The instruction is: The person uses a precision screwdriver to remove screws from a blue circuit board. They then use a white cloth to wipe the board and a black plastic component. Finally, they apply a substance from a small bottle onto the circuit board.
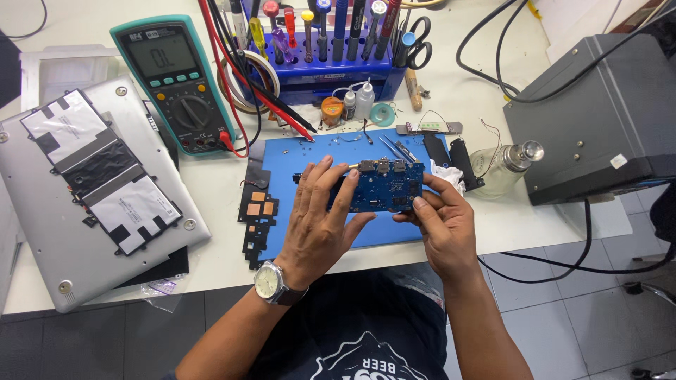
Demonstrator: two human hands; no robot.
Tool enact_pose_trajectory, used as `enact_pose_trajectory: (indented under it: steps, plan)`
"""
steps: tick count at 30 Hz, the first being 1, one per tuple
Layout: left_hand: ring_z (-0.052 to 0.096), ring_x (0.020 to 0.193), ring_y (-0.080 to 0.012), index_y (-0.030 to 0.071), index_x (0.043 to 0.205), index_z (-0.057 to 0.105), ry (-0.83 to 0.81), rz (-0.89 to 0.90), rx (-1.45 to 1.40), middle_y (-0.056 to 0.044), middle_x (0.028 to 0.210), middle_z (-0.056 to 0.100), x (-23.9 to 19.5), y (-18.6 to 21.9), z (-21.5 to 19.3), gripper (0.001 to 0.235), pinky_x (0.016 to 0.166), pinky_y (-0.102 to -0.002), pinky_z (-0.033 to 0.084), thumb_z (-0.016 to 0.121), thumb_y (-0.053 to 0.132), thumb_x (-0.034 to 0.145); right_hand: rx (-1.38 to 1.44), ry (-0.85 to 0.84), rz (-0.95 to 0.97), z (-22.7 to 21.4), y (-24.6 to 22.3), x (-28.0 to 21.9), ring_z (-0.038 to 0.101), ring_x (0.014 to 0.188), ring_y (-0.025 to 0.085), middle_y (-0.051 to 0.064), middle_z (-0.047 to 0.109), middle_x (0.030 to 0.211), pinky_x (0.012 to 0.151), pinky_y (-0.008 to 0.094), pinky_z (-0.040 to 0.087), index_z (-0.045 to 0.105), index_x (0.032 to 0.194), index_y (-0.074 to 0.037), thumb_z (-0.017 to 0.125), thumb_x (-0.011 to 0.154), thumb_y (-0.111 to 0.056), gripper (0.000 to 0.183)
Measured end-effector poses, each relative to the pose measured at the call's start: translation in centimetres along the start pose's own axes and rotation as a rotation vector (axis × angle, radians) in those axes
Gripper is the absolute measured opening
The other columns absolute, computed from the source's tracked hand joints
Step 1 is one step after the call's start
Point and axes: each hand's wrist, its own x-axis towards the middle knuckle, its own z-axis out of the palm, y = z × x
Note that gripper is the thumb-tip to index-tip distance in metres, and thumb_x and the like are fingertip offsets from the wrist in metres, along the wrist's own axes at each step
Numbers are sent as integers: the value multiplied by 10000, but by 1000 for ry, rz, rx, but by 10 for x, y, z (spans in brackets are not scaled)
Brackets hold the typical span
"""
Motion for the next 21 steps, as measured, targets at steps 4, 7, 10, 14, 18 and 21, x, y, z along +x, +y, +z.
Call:
enact_pose_trajectory:
  steps: [4, 7, 10, 14, 18, 21]
  plan:
    - [492, 1396, -464, 41, 1493, 481, 17, -8, -39, -233, 1396, 534, -3, -5, 6, 792, 1221, -578, 346, 876, 307, 860, -2, 17, 10, -1, 1, -1, 756, 960, 323, 273, 720, 1069, 778, 411, 675, 515, 1394, 70, 537, 991, -3, 410]
    - [493, 1397, -472, 36, 1482, 493, 49, -13, -86, -236, 1391, 544, -3, -4, 6, 780, 1217, -586, 354, 883, 284, 855, -11, 28, 8, -1, 0, -1, 758, 964, 329, 275, 722, 1073, 783, 422, 677, 518, 1393, 68, 540, 992, -1, 407]
    - [425, 1443, -484, 70, 1463, 535, 68, 10, -71, -213, 1436, 525, -1, -3, -1, 772, 1234, -604, 292, 888, 374, 847, -26, 54, 3, -3, -1, -1, 757, 943, 330, 283, 718, 1055, 777, 423, 678, 514, 1382, 84, 545, 984, -3, 408]
    - [474, 1401, -451, 62, 1397, 608, 81, -32, -39, -183, 1373, 581, 8, -11, -11, 594, 1226, -593, 298, 836, 263, 887, -74, 75, -24, -5, -4, 0, 756, 938, 346, 293, 716, 1051, 784, 425, 674, 518, 1373, 77, 524, 998, -6, 384]
    - [550, 1323, -406, 26, 1326, 663, -50, -29, 21, -167, 1262, 644, 16, -15, -16, 415, 1206, -571, 283, 733, 193, 953, -86, 99, -41, -6, -7, -1, 757, 917, 356, 295, 713, 1027, 763, 438, 679, 536, 1352, 90, 521, 987, 6, 375]
    - [654, 1150, -298, 36, 1303, 676, -123, -14, -10, -106, 1064, 686, 15, -13, -10, 370, 1200, -562, 271, 687, 217, 981, -98, 97, -48, -6, -8, 1, 756, 923, 344, 288, 712, 1032, 749, 422, 676, 543, 1346, 83, 515, 995, -1, 362]
